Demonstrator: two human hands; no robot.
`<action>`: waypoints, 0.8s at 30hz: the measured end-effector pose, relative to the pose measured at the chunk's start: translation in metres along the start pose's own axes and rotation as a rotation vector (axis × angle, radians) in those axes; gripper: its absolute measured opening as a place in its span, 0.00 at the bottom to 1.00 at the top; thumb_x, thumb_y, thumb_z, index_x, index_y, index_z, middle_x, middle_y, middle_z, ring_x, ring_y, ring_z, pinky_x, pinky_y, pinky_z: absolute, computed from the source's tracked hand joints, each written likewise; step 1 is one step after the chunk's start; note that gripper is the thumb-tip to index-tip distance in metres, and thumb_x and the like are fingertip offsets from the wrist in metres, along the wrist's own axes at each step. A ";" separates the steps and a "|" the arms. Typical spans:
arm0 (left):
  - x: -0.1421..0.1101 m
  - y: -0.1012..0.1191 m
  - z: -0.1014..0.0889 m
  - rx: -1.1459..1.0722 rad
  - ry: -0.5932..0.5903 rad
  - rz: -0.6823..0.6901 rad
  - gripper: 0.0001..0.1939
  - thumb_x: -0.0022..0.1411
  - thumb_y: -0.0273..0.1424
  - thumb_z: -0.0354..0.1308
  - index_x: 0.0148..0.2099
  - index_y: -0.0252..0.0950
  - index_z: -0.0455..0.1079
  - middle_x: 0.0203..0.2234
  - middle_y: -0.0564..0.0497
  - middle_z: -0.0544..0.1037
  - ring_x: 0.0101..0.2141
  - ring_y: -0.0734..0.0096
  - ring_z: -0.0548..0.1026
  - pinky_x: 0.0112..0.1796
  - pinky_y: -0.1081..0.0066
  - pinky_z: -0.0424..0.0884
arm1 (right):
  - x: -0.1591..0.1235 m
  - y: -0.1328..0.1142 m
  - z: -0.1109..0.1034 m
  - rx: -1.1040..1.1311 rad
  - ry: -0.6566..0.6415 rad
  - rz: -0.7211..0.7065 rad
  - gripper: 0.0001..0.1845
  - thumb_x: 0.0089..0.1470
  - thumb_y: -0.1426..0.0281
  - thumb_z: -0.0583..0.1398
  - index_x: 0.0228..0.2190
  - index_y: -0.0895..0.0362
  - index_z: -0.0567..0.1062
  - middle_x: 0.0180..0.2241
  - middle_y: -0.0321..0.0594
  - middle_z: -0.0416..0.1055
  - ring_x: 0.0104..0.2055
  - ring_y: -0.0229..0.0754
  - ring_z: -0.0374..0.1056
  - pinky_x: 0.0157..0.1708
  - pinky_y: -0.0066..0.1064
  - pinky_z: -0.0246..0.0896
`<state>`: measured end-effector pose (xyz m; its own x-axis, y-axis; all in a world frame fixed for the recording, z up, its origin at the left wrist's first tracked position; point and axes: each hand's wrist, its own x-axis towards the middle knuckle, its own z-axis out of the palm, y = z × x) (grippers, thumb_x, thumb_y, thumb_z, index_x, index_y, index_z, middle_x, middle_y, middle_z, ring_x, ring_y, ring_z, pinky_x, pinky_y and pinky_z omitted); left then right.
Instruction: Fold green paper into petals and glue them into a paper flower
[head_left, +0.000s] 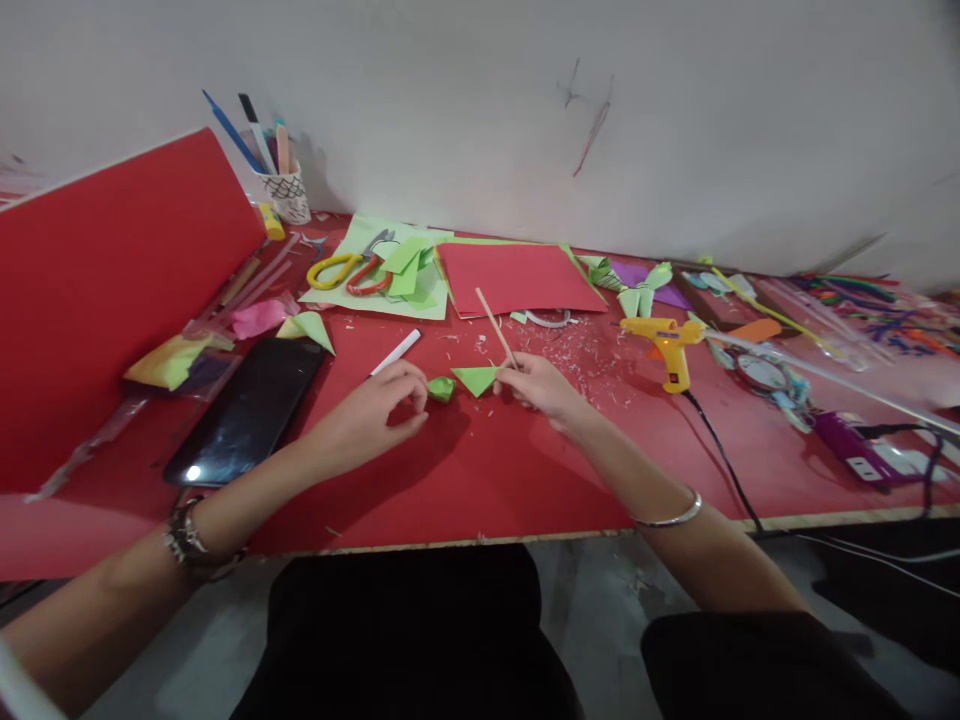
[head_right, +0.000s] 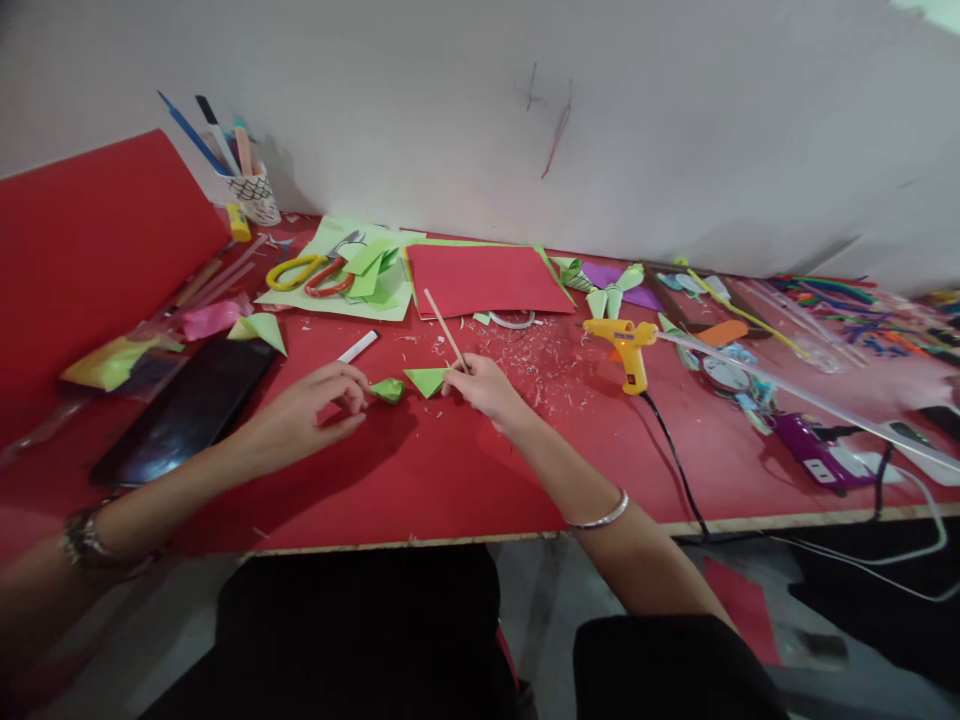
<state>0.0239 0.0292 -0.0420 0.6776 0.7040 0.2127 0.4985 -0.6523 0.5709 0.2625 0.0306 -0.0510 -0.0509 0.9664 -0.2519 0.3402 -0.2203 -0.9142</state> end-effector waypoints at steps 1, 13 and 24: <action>0.001 -0.003 -0.002 0.030 0.036 -0.006 0.03 0.58 0.28 0.49 0.31 0.36 0.60 0.36 0.49 0.68 0.38 0.70 0.68 0.41 0.68 0.66 | 0.001 0.000 0.000 -0.013 -0.001 -0.009 0.05 0.44 0.70 0.55 0.20 0.57 0.65 0.18 0.32 0.63 0.15 0.27 0.46 0.16 0.25 0.40; 0.011 -0.027 0.006 0.138 -0.122 -0.006 0.05 0.60 0.31 0.50 0.37 0.36 0.64 0.33 0.49 0.70 0.35 0.69 0.69 0.36 0.71 0.64 | 0.004 0.002 -0.005 -0.131 0.015 -0.097 0.06 0.46 0.70 0.54 0.20 0.57 0.63 0.21 0.36 0.67 0.19 0.31 0.55 0.20 0.26 0.46; 0.009 -0.028 0.009 0.171 -0.033 -0.139 0.04 0.58 0.32 0.52 0.35 0.37 0.66 0.31 0.53 0.71 0.30 0.73 0.69 0.29 0.75 0.61 | -0.003 -0.008 -0.025 -0.348 -0.347 -0.100 0.07 0.48 0.67 0.55 0.23 0.57 0.65 0.20 0.32 0.60 0.22 0.32 0.55 0.24 0.26 0.48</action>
<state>0.0211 0.0514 -0.0627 0.6117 0.7829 0.1140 0.6710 -0.5897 0.4494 0.2832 0.0326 -0.0352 -0.3886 0.8664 -0.3138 0.6079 -0.0149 -0.7939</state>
